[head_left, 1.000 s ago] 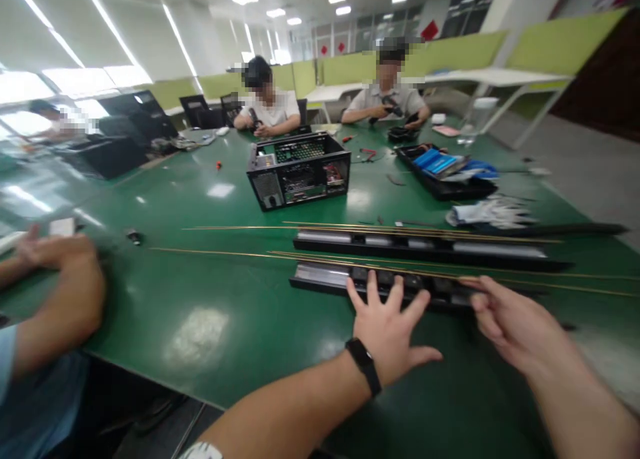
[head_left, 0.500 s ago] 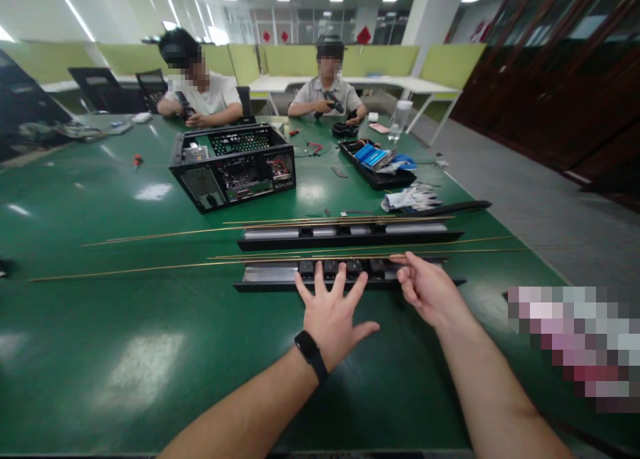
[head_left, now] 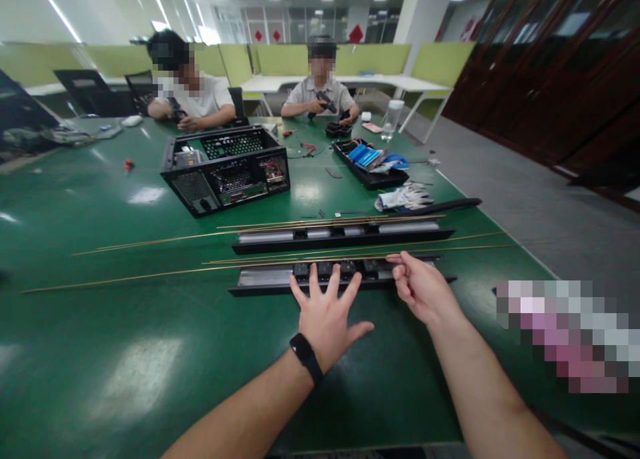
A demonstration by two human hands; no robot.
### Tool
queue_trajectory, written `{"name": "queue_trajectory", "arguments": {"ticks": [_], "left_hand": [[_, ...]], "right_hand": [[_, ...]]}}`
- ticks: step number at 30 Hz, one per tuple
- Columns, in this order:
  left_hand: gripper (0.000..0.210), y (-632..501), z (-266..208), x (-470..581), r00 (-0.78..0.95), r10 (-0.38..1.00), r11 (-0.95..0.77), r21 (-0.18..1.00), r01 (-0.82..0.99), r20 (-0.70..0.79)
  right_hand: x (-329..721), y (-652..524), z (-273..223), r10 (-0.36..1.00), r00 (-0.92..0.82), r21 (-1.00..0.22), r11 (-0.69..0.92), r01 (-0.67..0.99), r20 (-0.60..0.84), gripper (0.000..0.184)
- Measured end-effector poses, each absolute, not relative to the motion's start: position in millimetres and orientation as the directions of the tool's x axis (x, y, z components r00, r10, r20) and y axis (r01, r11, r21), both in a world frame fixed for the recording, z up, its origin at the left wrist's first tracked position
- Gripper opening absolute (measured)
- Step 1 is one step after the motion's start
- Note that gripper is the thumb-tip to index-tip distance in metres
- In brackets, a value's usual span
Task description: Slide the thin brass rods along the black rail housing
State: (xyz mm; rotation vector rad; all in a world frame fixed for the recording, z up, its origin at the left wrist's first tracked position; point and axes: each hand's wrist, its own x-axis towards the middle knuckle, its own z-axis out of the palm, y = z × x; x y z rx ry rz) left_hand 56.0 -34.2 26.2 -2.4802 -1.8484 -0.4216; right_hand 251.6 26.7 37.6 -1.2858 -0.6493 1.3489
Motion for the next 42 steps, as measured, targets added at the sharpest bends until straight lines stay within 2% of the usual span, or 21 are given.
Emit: {"name": "queue_trajectory", "arguments": {"ticks": [11,27,36,42], "left_hand": [[0.090,-34.5,27.6,55.6,0.268,0.941,-0.302,0.155,0.941,0.206],[0.090,-33.9,26.5,55.0,0.269,0.938,-0.307,0.159,0.938,0.219],[0.091,-33.1,23.6,55.0,0.275,0.933,-0.318,0.174,0.932,0.232],[0.092,-33.0,21.4,54.6,0.279,0.922,-0.330,0.167,0.929,0.268]], "right_hand": [[263.9,29.7,35.8,0.895,0.320,-0.903,-0.174,-0.393,-0.312,0.019],[275.2,34.1,35.0,0.856,0.435,-0.914,-0.100,-0.394,-0.281,0.021],[258.6,29.1,29.8,0.923,0.241,-0.912,-0.206,-0.354,-0.301,0.024],[247.9,27.4,29.5,0.933,0.211,-0.921,-0.215,-0.325,-0.293,0.029]]}}
